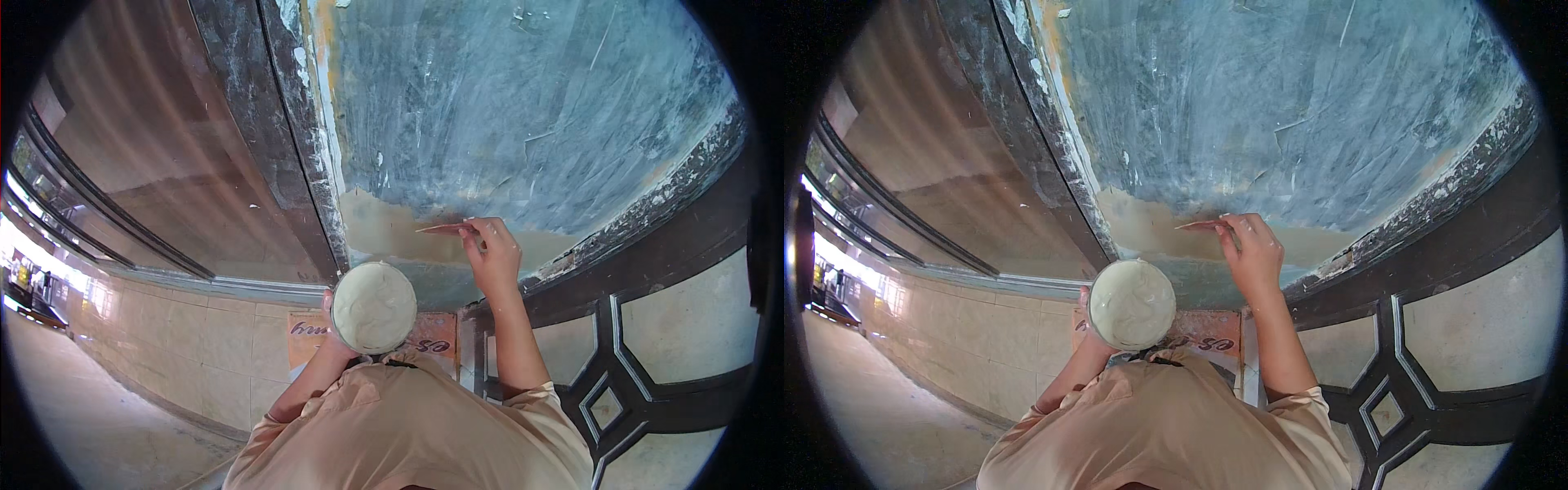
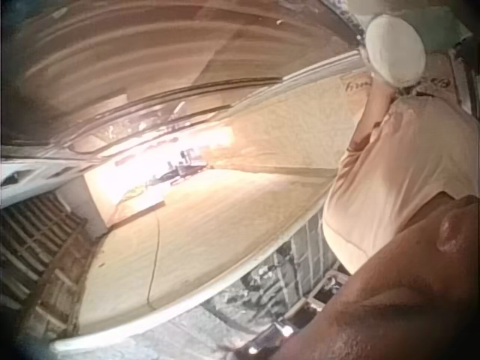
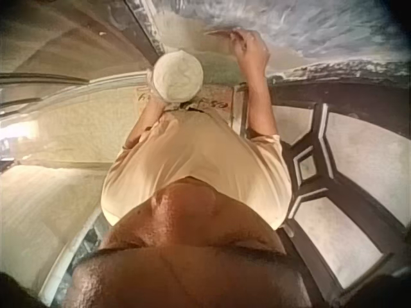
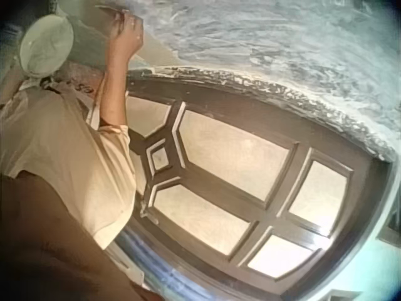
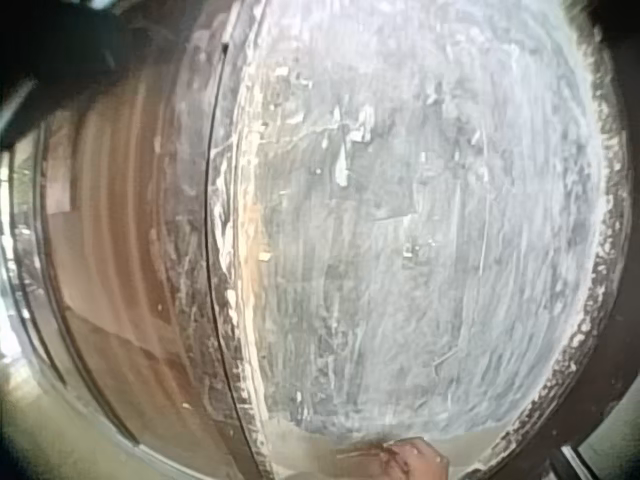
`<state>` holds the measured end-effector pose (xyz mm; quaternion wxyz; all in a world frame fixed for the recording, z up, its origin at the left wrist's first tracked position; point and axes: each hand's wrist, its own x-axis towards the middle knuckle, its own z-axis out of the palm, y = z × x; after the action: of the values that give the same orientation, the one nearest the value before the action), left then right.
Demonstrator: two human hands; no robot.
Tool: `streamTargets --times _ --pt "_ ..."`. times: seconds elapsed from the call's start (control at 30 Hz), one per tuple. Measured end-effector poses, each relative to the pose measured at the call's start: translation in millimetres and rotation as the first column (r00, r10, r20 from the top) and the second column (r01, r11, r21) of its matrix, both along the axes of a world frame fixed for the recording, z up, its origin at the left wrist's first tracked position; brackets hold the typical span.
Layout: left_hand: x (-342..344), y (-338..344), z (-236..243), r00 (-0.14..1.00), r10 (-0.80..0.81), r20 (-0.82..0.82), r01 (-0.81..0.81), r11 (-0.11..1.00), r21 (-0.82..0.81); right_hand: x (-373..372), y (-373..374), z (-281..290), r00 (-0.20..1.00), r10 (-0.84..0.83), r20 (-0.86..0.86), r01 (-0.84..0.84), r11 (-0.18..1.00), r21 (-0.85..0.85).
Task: The person applies filler paste to a wall using a scraper tool.
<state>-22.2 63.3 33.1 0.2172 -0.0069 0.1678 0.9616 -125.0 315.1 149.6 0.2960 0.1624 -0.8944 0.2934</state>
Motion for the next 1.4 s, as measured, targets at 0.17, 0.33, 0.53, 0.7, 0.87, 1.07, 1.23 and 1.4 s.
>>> streamTargets --times 0.17,0.33,0.53,0.7,0.87,1.07,1.23,1.4 --pt "-1.6 -7.1 -6.0 0.983 0.09 0.157 -0.063 0.984 -0.167 -9.6 -13.0 3.9 0.998 -0.054 -0.01 0.054 0.998 0.029" --pt "-0.8 -18.9 -27.2 0.996 0.056 0.074 -0.052 0.997 -0.05 -5.8 -11.0 14.9 0.98 -0.098 -0.174 0.078 0.99 -0.118" --pt "-5.7 -25.6 -32.8 1.0 0.013 0.001 -0.013 1.0 -0.027 -0.5 -9.9 2.0 0.994 -0.011 -0.112 0.031 0.984 0.178" --pt "-5.5 -28.2 -39.0 0.997 0.039 0.06 -0.034 0.997 -0.07 -14.3 -13.6 11.3 0.962 -0.042 -0.27 0.095 0.978 0.186" --pt "-1.5 -30.5 -30.4 0.998 0.058 0.036 -0.056 0.996 -0.075 3.0 -12.0 30.5 0.95 0.002 -0.312 0.045 0.988 0.145" --pt "-0.7 -34.9 -27.5 0.999 0.016 -0.041 -0.02 0.993 -0.117 -12.0 -10.9 -7.2 0.981 -0.02 -0.195 0.079 0.951 0.299" --pt "5.6 -41.6 -35.1 0.989 -0.054 0.135 -0.034 0.818 0.575 1.3 -15.6 26.4 0.941 -0.064 -0.333 0.105 0.989 0.107" --pt "4.3 -42.8 -37.7 0.997 -0.028 0.068 -0.014 0.841 0.541 -5.9 -17.5 -9.3 0.98 0.024 -0.197 0.044 0.941 0.335"
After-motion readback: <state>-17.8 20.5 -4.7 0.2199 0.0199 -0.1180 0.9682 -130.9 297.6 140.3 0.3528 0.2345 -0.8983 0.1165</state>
